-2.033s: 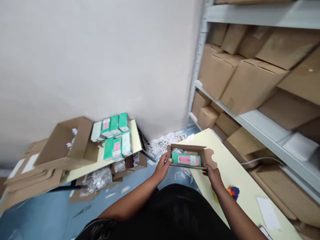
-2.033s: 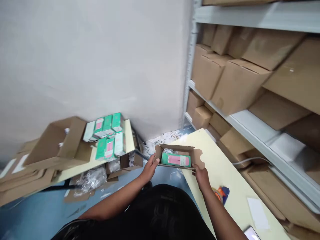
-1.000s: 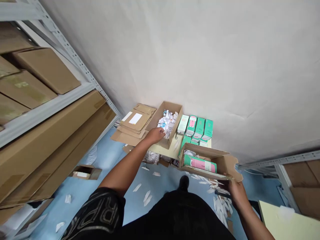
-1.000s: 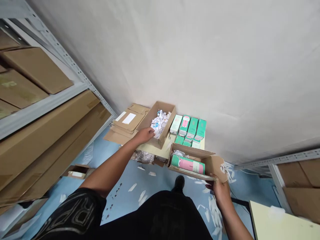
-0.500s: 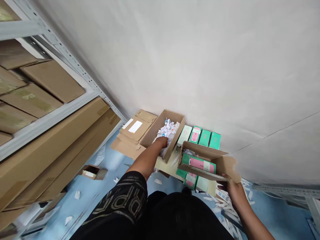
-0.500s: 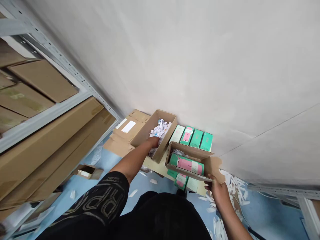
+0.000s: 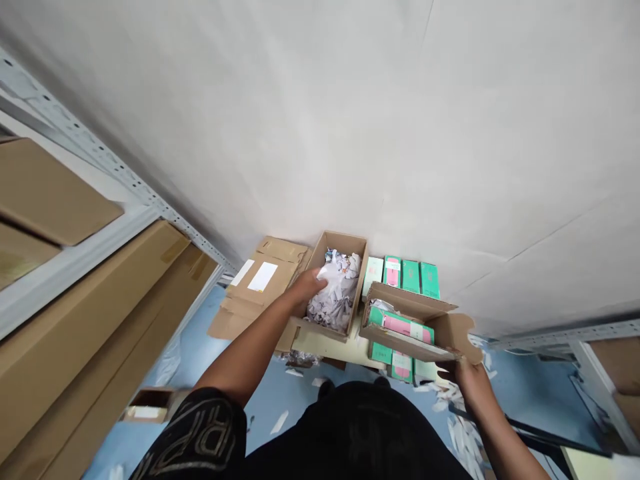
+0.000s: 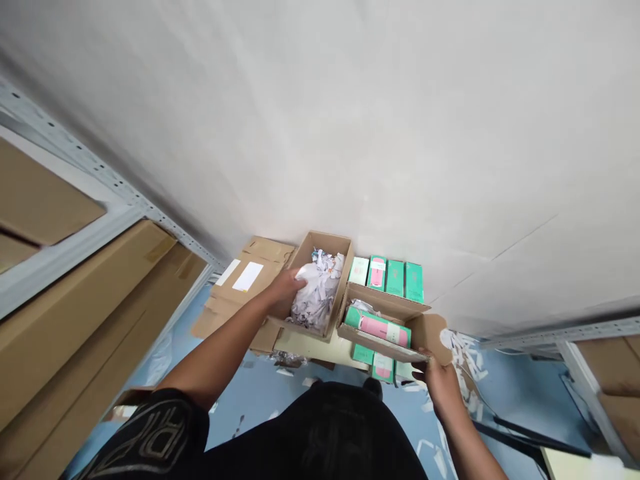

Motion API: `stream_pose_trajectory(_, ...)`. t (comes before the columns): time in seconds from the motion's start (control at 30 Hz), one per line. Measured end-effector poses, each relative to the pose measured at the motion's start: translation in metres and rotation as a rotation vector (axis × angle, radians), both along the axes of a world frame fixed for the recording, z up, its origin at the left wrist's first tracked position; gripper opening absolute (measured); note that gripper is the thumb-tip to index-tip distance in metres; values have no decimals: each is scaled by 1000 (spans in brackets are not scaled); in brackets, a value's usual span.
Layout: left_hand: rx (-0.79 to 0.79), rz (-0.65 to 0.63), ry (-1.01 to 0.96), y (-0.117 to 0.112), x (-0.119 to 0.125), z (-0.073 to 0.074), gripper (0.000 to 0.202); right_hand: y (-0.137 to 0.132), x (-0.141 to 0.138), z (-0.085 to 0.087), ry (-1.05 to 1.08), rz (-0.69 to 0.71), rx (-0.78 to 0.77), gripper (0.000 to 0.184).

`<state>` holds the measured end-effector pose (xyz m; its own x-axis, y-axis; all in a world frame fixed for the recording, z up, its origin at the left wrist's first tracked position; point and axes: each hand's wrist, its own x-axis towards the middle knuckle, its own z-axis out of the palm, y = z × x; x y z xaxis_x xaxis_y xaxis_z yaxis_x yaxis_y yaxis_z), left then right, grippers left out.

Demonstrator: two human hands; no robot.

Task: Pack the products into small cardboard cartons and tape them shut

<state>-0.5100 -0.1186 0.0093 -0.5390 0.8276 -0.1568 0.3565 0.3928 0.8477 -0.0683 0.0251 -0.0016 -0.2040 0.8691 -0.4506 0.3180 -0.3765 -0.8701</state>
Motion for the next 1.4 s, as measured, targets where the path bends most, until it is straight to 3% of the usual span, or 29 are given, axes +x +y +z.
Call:
stream_pose_trajectory(0.1,179,-1,48,-20,6,44,45,-32,-15,7,-29,-47,35,48)
stream_pose_trajectory(0.17,277,-58,212,-26,24,75,38,-49,-22,11,-52,-61,65,47)
stream_pose_trajectory(0.2,323,-155,313,-27,36,88,31,-57,-24,12,-64,-66,79,46)
stream_pose_trajectory(0.27,396,-470,455,-25,64,106,26,-68,-26,14,-82,-73,101,44)
stream_pose_trajectory(0.33,372,-686,547,-21,90,112,28,-77,-26,16,-97,-90,109,42)
stream_pose_trajectory(0.4,320,-805,588,-19,108,109,39,-83,-23,17,-99,-111,109,40)
stream_pose_trajectory(0.5,350,-838,548,-23,119,98,50,-91,-17,19,-84,-157,93,38)
stream_pose_trajectory(0.6,502,-612,470,-29,123,83,37,-101,-5,23,-50,-225,87,41)
stream_pose_trajectory(0.7,528,-319,337,-25,138,63,46,-114,13,29,-36,-322,122,45)
stream_pose_trajectory(0.83,408,-262,-8,0,178,36,75,-134,50,31,-79,-454,159,44)
stream_pose_trajectory(0.93,270,-293,-244,25,214,26,80,-147,84,24,-58,-548,153,45)
stream_pose_trajectory(1.03,112,-529,-356,42,253,21,64,-155,123,12,-31,-620,143,47)
stream_pose_trajectory(1.13,41,-705,-296,53,303,16,60,-157,169,-1,-26,-674,117,45)
stream_pose_trajectory(1.4,-82,-708,-99,94,475,-3,56,-143,339,-19,-240,-595,102,37)
